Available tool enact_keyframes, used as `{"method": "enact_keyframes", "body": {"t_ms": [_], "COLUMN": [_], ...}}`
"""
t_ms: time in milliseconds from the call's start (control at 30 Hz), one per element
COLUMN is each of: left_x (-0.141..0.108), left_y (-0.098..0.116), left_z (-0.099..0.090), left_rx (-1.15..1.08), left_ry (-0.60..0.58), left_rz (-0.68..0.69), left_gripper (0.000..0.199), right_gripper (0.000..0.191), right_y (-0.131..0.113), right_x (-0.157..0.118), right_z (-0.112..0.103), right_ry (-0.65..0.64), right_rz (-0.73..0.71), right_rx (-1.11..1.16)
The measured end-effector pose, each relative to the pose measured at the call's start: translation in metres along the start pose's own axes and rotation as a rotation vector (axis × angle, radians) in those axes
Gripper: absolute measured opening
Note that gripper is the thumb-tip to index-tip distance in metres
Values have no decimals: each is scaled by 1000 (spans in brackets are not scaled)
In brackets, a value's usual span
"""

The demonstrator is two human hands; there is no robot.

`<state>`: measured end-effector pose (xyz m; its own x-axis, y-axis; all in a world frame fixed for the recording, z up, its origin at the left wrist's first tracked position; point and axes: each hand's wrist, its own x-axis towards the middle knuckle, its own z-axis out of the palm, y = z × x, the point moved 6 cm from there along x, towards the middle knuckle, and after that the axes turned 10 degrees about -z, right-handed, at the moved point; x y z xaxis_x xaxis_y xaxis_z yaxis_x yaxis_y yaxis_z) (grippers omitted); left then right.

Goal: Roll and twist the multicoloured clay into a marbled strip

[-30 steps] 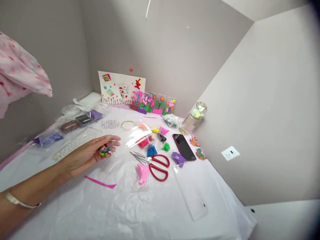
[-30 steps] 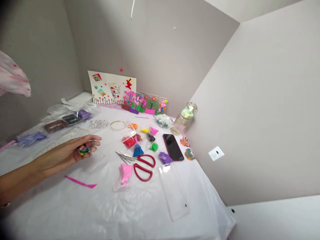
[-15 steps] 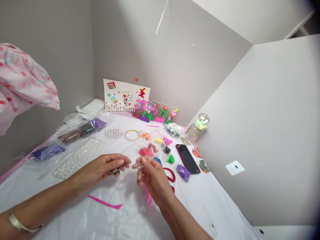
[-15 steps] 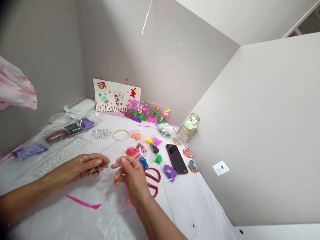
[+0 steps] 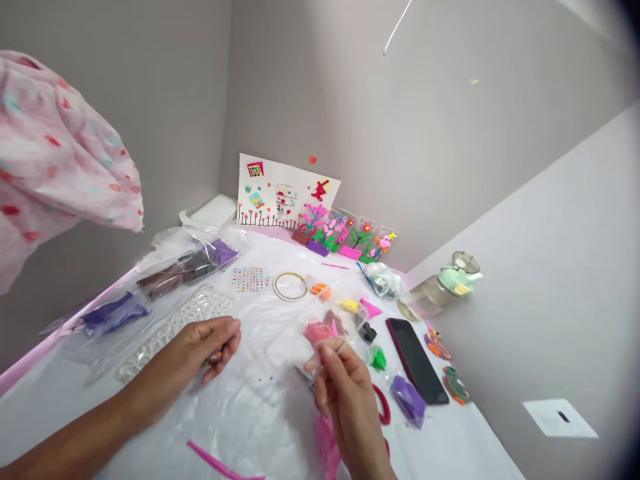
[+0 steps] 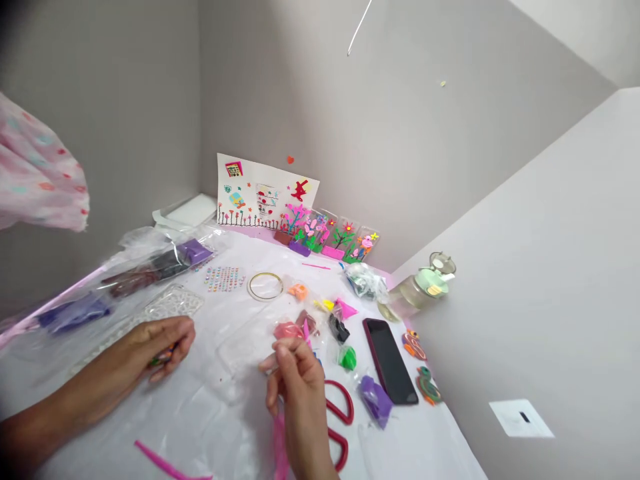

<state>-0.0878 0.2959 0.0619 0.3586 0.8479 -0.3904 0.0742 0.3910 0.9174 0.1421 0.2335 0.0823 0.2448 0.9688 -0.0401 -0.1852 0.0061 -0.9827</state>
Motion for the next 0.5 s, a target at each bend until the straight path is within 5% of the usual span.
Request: {"method": "enact_keyframes", "body": {"t_ms": [100,167,333,500], "left_x": [-1,-1,-3,-9], "left_y": [-4,-7,-8,-13], "left_z": [-12,-16,-5,21], "left_rx": [-226,-306,-482,-500], "left_ry": [69,85,9,-172], "left_rz": [-62,-119,-204,-271], "left_gripper": [60,51,55,58], "right_gripper": [67,69,29,20], "right_y": [11,10,2,-5], "right_x": [-4,-6,-16,-33], "right_z": [6,0,-4,14], "right_ry": [-119,-90,-183,-354], "right_rz": [56,-49,-343,-585], "right_rx": [-123,-287,-680,-767]}}
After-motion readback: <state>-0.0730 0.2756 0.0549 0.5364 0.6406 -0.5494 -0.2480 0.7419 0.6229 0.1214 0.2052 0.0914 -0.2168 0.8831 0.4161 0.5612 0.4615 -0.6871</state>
